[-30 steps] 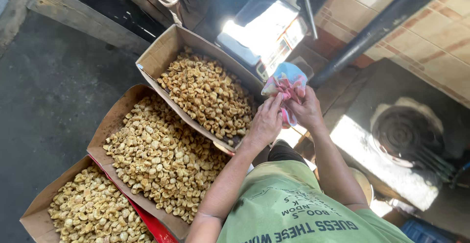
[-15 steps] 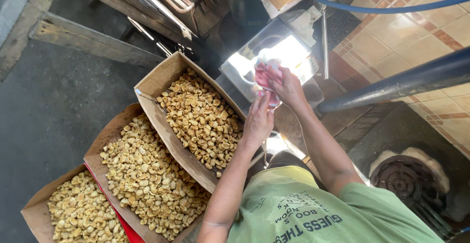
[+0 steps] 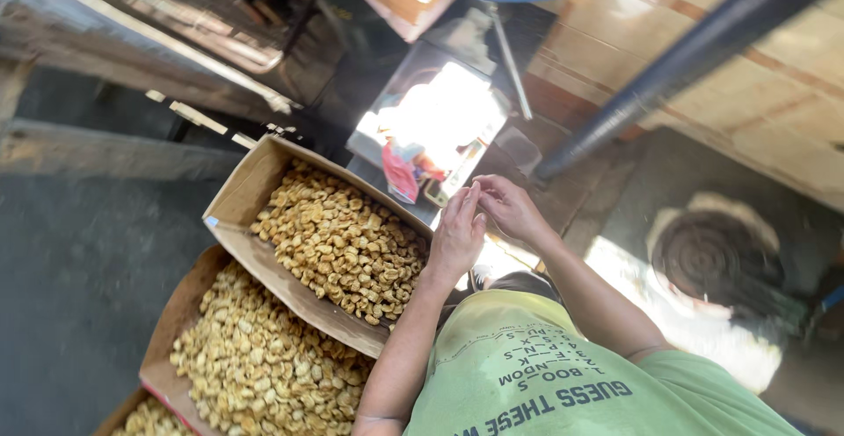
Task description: The person uses a wire skimmer to stir and lift fried snack pieces from a large wok of hot oil, then transfers them into a cardboard box. The person periodically wipes their hands with a cloth. The process is repeated multiple times as the box fills with the fried snack pieces.
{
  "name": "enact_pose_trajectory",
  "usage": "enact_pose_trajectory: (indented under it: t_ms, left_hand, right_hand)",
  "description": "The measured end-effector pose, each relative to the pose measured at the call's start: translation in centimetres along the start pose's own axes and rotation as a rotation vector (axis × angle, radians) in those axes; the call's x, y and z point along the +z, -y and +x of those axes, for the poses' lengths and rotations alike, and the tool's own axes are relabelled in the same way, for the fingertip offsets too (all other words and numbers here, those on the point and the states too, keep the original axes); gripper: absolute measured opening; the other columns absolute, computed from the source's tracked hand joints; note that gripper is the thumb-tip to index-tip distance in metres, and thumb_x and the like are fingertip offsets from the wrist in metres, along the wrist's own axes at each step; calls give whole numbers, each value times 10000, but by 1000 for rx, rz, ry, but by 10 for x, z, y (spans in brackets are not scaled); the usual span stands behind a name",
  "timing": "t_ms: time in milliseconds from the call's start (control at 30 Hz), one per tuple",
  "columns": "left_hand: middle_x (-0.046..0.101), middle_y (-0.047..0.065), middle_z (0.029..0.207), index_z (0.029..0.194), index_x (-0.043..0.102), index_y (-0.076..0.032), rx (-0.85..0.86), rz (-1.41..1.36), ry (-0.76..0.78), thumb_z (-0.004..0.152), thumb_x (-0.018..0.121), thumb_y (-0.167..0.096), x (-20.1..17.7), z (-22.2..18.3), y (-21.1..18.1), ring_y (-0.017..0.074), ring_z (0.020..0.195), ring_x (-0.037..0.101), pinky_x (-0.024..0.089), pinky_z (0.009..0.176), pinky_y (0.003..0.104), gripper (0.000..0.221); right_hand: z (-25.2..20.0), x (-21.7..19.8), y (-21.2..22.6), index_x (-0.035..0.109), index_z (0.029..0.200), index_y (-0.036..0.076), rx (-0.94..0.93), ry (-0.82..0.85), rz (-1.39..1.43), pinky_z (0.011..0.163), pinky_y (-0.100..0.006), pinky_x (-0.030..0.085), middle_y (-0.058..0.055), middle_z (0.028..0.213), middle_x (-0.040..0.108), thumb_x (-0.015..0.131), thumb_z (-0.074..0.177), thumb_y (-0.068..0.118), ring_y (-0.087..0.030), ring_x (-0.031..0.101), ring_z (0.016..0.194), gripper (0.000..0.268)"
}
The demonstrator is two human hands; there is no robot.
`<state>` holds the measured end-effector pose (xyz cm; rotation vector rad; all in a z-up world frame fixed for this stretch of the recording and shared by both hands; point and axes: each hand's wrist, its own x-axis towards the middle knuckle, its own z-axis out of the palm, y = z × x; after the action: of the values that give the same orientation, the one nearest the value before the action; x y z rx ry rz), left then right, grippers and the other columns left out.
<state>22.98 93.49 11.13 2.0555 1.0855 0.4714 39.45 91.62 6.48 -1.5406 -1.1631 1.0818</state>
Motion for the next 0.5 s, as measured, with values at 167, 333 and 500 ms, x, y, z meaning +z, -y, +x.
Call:
enact_pose_trajectory:
  t_ms: [167, 333, 500]
  left_hand:
    - [508, 262, 1437, 1505, 452, 8, 254, -17, 121, 959, 614, -134, 31, -58, -6, 418, 1335, 515, 438, 1111, 475, 587]
    - [561, 225, 1406, 1450, 514, -5, 435, -89, 358, 913, 631, -115, 68, -132, -15, 414, 1276, 562, 478, 1061, 455, 560]
    - [521, 238, 1430, 1475, 490, -13, 550, -70, 600, 920, 639, -101, 97, -197, -47, 422, 1282, 540, 465, 1067, 456, 581]
  right_hand:
    - [-112, 6, -8, 629, 1274, 3, 82, -183, -9, 869, -321, 570, -114, 1118, 743, 612, 991, 196, -170, 707, 1008, 343]
    - [-240, 36, -40, 601, 1277, -8, 42, -410, 240, 916, -311, 539, -90, 1128, 710, 583, 1019, 173, -147, 667, 1039, 316]
    - [-347, 48, -36, 613, 1239, 1, 123, -694, 25, 865, -334, 551, -111, 1059, 693, 592, 979, 136, -182, 672, 963, 294]
